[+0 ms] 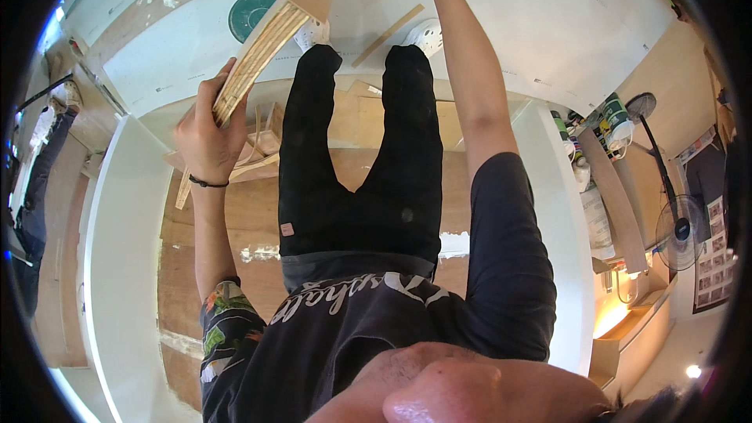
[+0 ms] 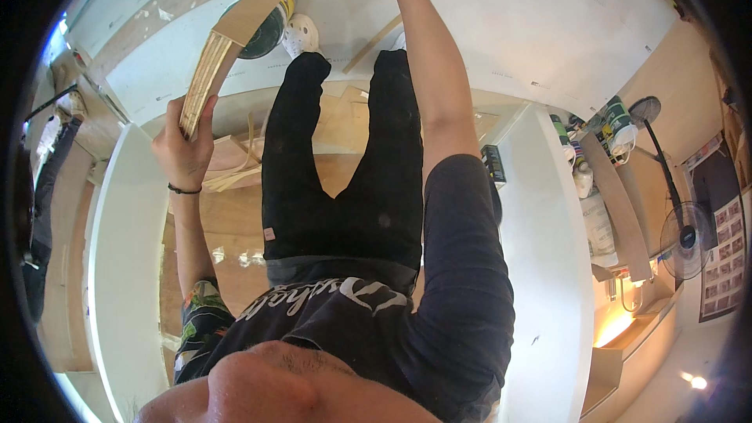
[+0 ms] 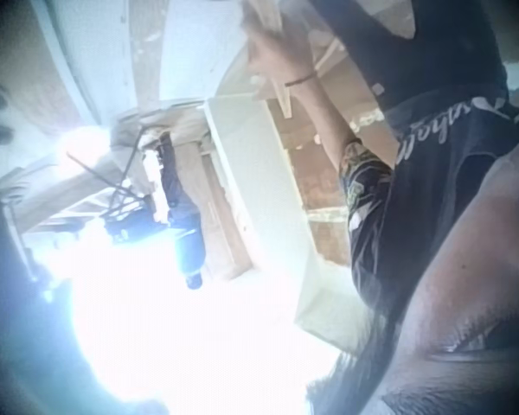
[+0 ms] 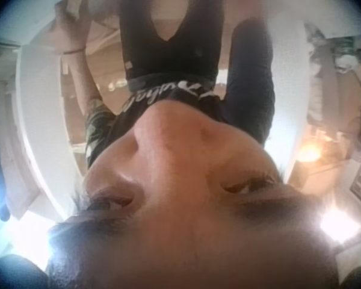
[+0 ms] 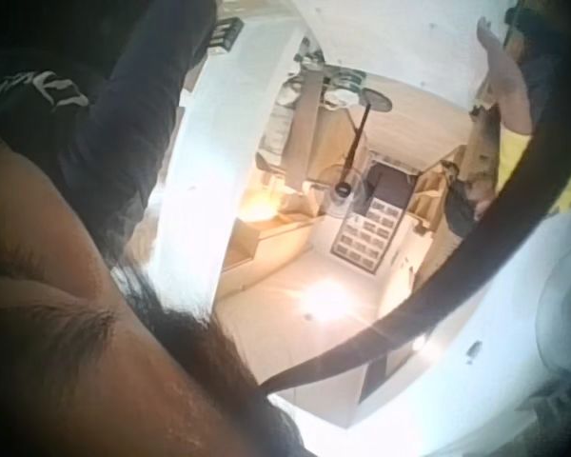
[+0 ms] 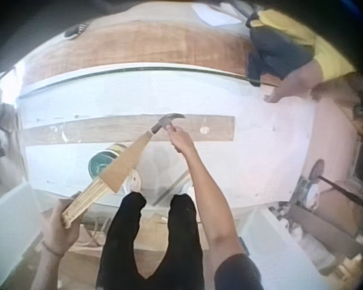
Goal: The person holds and aligns thin wooden strips, then uses a hammer to tap them into place on a larger wooden board. The person repeatedly picks up strips, positions them, and hammers them down.
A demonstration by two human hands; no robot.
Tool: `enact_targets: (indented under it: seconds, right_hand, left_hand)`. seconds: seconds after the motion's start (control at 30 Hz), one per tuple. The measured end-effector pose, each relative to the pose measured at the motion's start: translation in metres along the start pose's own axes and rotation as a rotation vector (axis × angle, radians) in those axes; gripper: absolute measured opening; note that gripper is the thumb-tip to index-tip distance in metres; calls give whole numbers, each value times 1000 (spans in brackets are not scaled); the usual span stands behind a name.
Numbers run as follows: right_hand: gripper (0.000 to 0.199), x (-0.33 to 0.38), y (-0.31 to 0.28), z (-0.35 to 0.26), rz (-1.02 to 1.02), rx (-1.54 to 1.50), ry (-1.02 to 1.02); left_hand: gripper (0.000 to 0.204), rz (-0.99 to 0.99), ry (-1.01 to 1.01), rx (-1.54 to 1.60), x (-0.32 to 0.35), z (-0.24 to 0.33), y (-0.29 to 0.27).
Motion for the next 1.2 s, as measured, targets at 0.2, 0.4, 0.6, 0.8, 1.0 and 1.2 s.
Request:
enact_targets:
  seconds: [0.2, 0.4, 0.6, 0.8, 1.0, 1.2]
  right_hand:
    - [52, -4, -1, -1, -55, 69, 16]
    - [50, 1, -5, -6, -91, 112, -13]
    - [50, 12, -1, -16, -142, -43, 89]
    - [50, 24, -1, -20, -74, -53, 79]
    - [49, 52, -11, -27, -87, -29, 96]
    - [49, 76, -20, -42, -95, -46, 108]
  left_hand:
    - [31, -4, 12, 27, 3, -5, 7]
    - [36, -15, 1, 29, 7, -3, 7]
    - [37, -29, 14, 59, 7, 1, 5]
    - [36, 5, 48, 53, 6, 1, 4]
    - [45, 41, 41, 92, 5, -1, 4]
    - [39, 21, 43, 82, 8, 0, 7]
Point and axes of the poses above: each hand's wrist, its own x-axis away from the middle knuckle, its own y-axis out of the palm, z = x × y, the point moved 1 cm from there along -x, towards the middle knuckle, and after that the axes turned 6 degrees about -x, right-handed, at the moved point
